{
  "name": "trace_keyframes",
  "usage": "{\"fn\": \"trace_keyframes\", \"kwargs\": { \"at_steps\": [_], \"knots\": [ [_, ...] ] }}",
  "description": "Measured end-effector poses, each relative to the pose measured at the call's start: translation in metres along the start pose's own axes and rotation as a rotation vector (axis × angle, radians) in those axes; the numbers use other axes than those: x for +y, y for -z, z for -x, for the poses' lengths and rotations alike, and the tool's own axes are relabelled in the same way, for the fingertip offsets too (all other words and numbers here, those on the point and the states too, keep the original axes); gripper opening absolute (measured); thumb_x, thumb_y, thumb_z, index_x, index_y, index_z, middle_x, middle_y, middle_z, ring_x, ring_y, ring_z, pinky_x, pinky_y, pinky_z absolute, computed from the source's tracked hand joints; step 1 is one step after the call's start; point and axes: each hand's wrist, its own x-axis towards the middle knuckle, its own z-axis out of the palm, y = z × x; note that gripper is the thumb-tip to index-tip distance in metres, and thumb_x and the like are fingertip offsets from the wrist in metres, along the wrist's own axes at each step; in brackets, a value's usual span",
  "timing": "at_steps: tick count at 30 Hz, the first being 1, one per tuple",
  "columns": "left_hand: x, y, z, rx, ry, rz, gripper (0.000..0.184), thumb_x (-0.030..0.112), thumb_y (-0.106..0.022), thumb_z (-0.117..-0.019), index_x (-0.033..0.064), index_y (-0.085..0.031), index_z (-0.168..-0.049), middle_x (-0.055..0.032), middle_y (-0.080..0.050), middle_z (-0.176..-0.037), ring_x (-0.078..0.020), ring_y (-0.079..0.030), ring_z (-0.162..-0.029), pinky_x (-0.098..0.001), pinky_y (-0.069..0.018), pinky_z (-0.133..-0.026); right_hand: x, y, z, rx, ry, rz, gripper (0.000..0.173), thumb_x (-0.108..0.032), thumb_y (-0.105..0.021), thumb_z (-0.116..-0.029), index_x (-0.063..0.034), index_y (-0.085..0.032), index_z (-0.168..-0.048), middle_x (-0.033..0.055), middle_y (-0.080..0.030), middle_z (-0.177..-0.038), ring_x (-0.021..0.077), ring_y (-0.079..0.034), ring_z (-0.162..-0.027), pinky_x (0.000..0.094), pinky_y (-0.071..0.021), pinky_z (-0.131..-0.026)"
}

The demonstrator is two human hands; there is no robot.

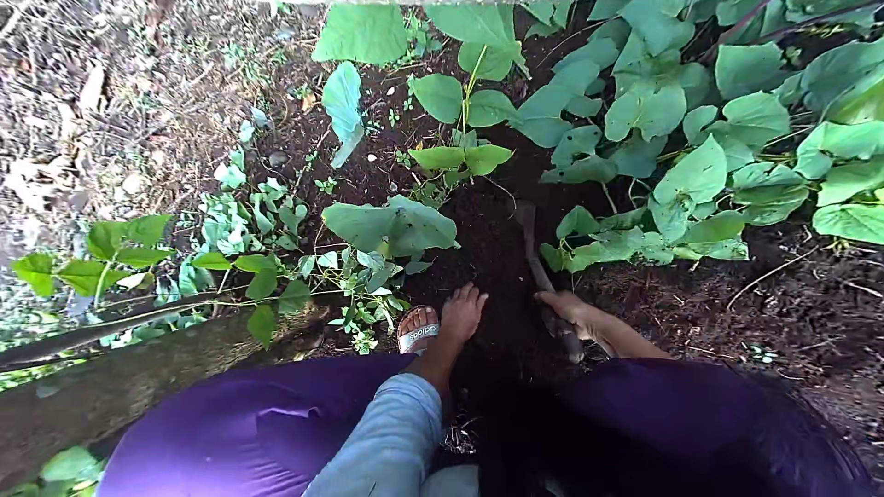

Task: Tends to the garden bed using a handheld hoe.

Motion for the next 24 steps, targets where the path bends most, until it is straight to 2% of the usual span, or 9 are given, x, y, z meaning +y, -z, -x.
{"fn": "trace_keyframes", "kwargs": {
  "at_steps": [3,7,11,15,17,19,20,22,24],
  "knots": [
    [-0.007,0.017,-0.021,0.217,0.134,0.152,0.047,0.029,-0.035,-0.1131,0.0011,-0.059,-0.142,-0.0158,-0.053,-0.153,-0.0331,-0.049,-0.143,-0.0493,-0.0366,-0.120,0.017,0.023,0.042,0.006,-0.043,0.155,0.030,-0.034,-0.049,-0.1094,-0.0050,-0.055,-0.105,0.0009,-0.052,-0.063,0.0118,-0.053,-0.048,0.0287,-0.0510,-0.049],
    [-0.030,0.025,-0.049,0.335,0.173,0.272,0.045,0.027,-0.037,-0.1129,-0.0015,-0.060,-0.138,-0.0199,-0.054,-0.150,-0.0356,-0.050,-0.141,-0.0521,-0.0379,-0.118,-0.006,0.068,0.074,0.108,-0.031,0.257,0.027,-0.031,-0.054,-0.1080,-0.0044,-0.055,-0.110,0.0016,-0.053,-0.066,0.0112,-0.053,-0.048,0.0271,-0.0504,-0.048],
    [-0.019,0.030,-0.062,0.316,0.246,0.381,0.047,0.030,-0.036,-0.1135,-0.0012,-0.059,-0.139,-0.0228,-0.055,-0.148,-0.0383,-0.052,-0.139,-0.0544,-0.0397,-0.116,-0.015,0.044,0.048,0.207,0.002,0.134,0.028,-0.034,-0.052,-0.1083,-0.0066,-0.052,-0.107,0.0005,-0.051,-0.065,0.0111,-0.051,-0.047,0.0283,-0.0504,-0.047],
    [-0.009,0.035,-0.069,0.328,0.319,0.459,0.047,0.030,-0.035,-0.1136,-0.0023,-0.061,-0.137,-0.0230,-0.057,-0.145,-0.0367,-0.053,-0.138,-0.0530,-0.0386,-0.117,0.031,0.014,0.055,0.113,-0.050,0.213,0.028,-0.031,-0.053,-0.1080,-0.0039,-0.055,-0.101,0.0003,-0.052,-0.063,0.0099,-0.053,-0.049,0.0267,-0.0506,-0.051],
    [-0.011,0.040,-0.070,0.340,0.339,0.451,0.048,0.032,-0.036,-0.1135,-0.0038,-0.062,-0.133,-0.0240,-0.059,-0.142,-0.0376,-0.055,-0.136,-0.0535,-0.0398,-0.116,0.063,0.040,0.066,0.104,-0.042,0.471,0.033,-0.030,-0.059,-0.1053,0.0027,-0.062,-0.104,0.0089,-0.061,-0.077,0.0163,-0.060,-0.064,0.0351,-0.0537,-0.065],
    [-0.017,0.046,-0.073,0.341,0.336,0.423,0.049,0.033,-0.038,-0.1131,-0.0042,-0.061,-0.133,-0.0248,-0.060,-0.140,-0.0379,-0.055,-0.135,-0.0534,-0.0406,-0.116,0.097,0.081,0.072,0.098,-0.041,0.706,0.044,-0.034,-0.066,-0.1016,0.0082,-0.067,-0.113,0.0255,-0.070,-0.100,0.0359,-0.068,-0.095,0.0572,-0.0515,-0.091],
    [-0.019,0.048,-0.074,0.341,0.336,0.417,0.049,0.033,-0.039,-0.1129,-0.0040,-0.061,-0.135,-0.0254,-0.060,-0.141,-0.0381,-0.054,-0.137,-0.0532,-0.0401,-0.116,0.101,0.094,0.081,0.115,-0.031,0.778,0.046,-0.036,-0.067,-0.1003,0.0076,-0.068,-0.114,0.0283,-0.071,-0.104,0.0412,-0.069,-0.101,0.0624,-0.0499,-0.095],
    [-0.022,0.050,-0.076,0.346,0.344,0.421,0.049,0.034,-0.039,-0.1128,-0.0039,-0.060,-0.137,-0.0270,-0.058,-0.142,-0.0393,-0.052,-0.139,-0.0535,-0.0379,-0.118,0.069,0.098,0.116,0.177,-0.023,0.776,0.042,-0.032,-0.068,-0.1003,0.0081,-0.066,-0.113,0.0277,-0.069,-0.098,0.0404,-0.067,-0.093,0.0616,-0.0497,-0.088],
    [-0.026,0.043,-0.082,0.344,0.352,0.419,0.049,0.034,-0.039,-0.1126,-0.0033,-0.060,-0.137,-0.0256,-0.058,-0.143,-0.0382,-0.051,-0.139,-0.0529,-0.0373,-0.119,0.034,0.086,0.128,0.248,0.007,0.627,0.033,-0.029,-0.063,-0.1034,0.0030,-0.061,-0.110,0.0126,-0.060,-0.077,0.0215,-0.059,-0.063,0.0411,-0.0515,-0.063]
  ]
}}
